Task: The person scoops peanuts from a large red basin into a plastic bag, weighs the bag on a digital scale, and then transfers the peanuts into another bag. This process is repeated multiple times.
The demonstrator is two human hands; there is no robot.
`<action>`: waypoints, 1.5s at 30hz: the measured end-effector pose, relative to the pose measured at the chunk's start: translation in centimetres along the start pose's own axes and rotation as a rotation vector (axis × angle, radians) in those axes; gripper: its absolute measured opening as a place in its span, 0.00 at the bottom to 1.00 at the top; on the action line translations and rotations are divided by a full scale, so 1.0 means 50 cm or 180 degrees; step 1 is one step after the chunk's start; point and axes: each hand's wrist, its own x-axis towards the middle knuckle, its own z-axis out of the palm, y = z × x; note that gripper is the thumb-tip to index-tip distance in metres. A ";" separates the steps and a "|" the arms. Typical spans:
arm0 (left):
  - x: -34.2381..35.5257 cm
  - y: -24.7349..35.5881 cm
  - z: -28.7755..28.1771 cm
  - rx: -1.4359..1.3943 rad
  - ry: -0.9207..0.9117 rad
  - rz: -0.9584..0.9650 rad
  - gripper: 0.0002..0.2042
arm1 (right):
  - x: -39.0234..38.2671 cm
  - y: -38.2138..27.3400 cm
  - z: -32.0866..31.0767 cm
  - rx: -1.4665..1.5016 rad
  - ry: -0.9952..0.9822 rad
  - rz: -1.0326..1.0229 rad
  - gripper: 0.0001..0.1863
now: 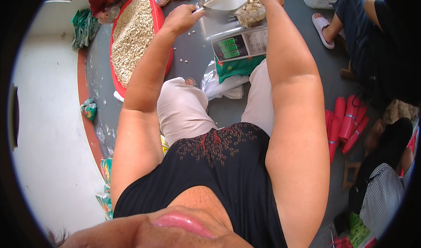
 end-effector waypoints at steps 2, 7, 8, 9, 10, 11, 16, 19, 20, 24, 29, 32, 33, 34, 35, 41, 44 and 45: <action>-0.018 -0.005 0.004 -0.0151 0.0006 -0.0131 0.21 | 0.015 0.008 0.008 -0.0103 0.0036 -0.0007 0.18; -0.053 -0.058 0.044 -0.0715 0.0210 -0.0344 0.22 | 0.072 0.030 0.047 -0.0475 0.0031 0.0078 0.16; -0.057 -0.070 0.053 -0.0885 0.0243 -0.0400 0.23 | 0.083 0.035 0.051 -0.0542 0.0035 0.0089 0.16; -0.061 -0.082 0.062 -0.1026 0.0267 -0.0446 0.23 | 0.094 0.041 0.054 -0.0556 0.0073 0.0103 0.16; -0.067 -0.100 0.076 -0.1160 0.0382 -0.0454 0.23 | 0.082 0.037 0.056 -0.0590 0.0070 0.0087 0.15; -0.072 -0.116 0.091 -0.1296 0.0497 -0.0459 0.23 | 0.073 0.033 0.053 -0.0467 0.0171 0.0078 0.16; -0.067 -0.188 0.115 -0.1872 0.0890 -0.0536 0.22 | 0.012 -0.006 0.009 -0.0128 0.0385 -0.0019 0.21; -0.071 -0.238 0.108 -0.2201 0.1064 -0.0729 0.20 | 0.010 -0.010 0.010 -0.0124 0.0437 -0.0062 0.25; -0.072 -0.261 0.109 -0.2345 0.1104 -0.0837 0.19 | -0.010 -0.023 -0.005 -0.0125 0.0392 -0.0041 0.26; -0.055 -0.396 0.137 -0.2462 0.1229 -0.1461 0.18 | -0.021 -0.024 -0.022 -0.0146 0.0365 -0.0045 0.30; -0.065 -0.625 0.209 -0.1747 0.1509 -0.2681 0.23 | -0.013 -0.021 -0.006 -0.0233 0.0318 0.0061 0.33; -0.082 -0.682 0.259 -0.1811 0.1794 -0.3227 0.24 | -0.032 -0.027 -0.029 -0.0278 0.0300 0.0091 0.32; -0.091 -0.704 0.291 -0.2106 0.1962 -0.3298 0.24 | -0.034 -0.026 -0.035 -0.0289 0.0299 0.0083 0.30; -0.105 -0.737 0.323 -0.2387 0.2133 -0.3379 0.24 | -0.035 -0.028 -0.038 -0.0387 0.0468 0.0019 0.28; -0.179 -0.849 0.328 -0.2398 0.1912 -0.3520 0.25 | -0.045 -0.057 -0.016 -0.0368 0.0503 -0.0130 0.25; -0.179 -0.812 0.337 -0.2041 0.0434 -0.4250 0.26 | -0.033 -0.046 0.008 -0.1426 0.0573 -0.1238 0.15; -0.189 -0.792 0.291 -0.0865 0.0251 -0.3869 0.26 | -0.062 -0.068 0.046 -0.1813 0.0099 -0.1080 0.20; -0.174 -0.754 0.256 -0.1022 0.0370 -0.3561 0.26 | -0.065 -0.071 0.048 -0.1950 -0.0011 -0.0924 0.23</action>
